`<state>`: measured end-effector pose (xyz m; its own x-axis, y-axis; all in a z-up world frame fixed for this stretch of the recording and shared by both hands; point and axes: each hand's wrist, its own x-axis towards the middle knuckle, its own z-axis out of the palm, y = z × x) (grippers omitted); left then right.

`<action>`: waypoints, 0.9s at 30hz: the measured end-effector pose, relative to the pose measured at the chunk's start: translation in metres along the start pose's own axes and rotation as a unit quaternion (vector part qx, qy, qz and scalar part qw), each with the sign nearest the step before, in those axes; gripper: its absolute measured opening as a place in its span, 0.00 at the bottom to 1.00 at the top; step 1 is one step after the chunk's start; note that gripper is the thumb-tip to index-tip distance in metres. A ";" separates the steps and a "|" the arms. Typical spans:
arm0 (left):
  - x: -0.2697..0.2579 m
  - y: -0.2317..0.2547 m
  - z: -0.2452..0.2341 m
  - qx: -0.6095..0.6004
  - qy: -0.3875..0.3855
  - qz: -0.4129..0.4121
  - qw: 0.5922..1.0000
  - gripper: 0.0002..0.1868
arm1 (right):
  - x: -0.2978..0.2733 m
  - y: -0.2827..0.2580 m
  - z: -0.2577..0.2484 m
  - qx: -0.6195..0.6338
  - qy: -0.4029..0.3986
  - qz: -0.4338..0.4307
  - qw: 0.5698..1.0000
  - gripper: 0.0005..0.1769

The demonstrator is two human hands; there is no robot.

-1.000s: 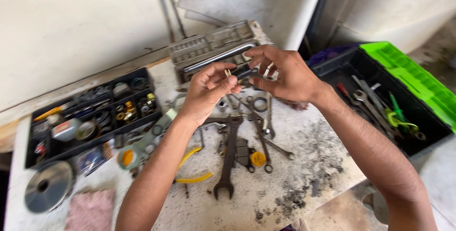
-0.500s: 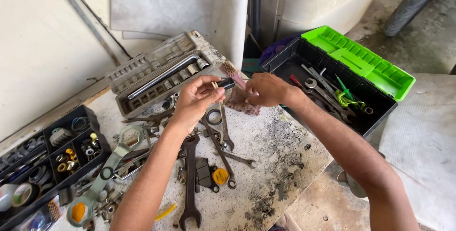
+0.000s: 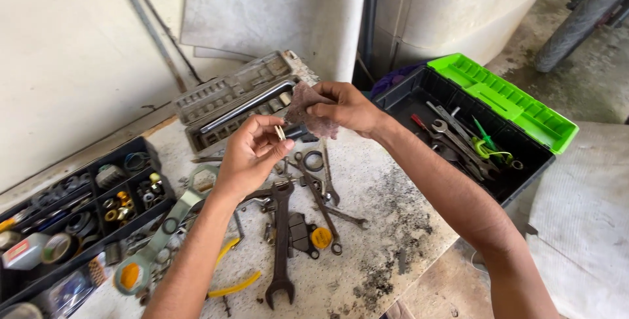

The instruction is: Cleaning and assembling motorcycle mechanical parts using various hand tools on a workbench.

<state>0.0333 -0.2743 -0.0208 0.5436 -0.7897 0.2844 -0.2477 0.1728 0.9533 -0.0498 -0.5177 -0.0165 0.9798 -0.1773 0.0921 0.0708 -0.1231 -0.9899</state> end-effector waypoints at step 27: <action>-0.172 0.056 -0.138 0.454 0.212 0.206 0.840 0.30 | 0.033 -0.057 0.256 0.145 -0.273 -0.119 0.943 0.09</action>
